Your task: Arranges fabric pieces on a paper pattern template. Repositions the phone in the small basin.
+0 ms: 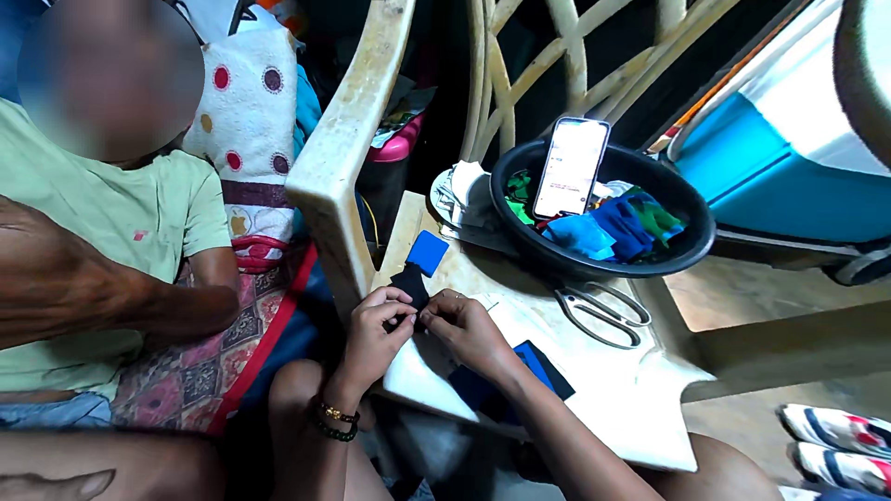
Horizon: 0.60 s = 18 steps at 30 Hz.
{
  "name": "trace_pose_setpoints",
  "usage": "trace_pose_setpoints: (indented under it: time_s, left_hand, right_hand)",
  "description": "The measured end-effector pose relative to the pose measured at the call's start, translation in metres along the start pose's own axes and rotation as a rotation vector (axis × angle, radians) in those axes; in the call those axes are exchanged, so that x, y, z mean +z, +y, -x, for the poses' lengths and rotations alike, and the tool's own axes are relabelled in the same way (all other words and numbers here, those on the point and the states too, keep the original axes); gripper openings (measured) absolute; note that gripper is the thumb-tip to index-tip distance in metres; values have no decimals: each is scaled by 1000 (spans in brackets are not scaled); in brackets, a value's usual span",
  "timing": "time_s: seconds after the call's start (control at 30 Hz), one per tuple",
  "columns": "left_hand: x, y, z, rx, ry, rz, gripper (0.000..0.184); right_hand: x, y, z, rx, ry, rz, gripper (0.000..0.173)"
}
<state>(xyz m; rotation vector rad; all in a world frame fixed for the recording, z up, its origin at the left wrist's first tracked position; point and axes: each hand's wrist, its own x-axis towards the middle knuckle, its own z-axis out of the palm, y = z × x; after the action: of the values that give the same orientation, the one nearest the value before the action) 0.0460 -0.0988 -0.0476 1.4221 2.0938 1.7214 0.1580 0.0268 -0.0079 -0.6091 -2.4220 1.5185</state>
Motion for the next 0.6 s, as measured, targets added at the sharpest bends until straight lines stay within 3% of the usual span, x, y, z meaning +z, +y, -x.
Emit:
trace_pose_setpoints:
  time_s: [0.6]
  left_hand:
    - [0,0,2,22,3,20,11]
  right_hand:
    - [1,2,2,-10,20,-37,17]
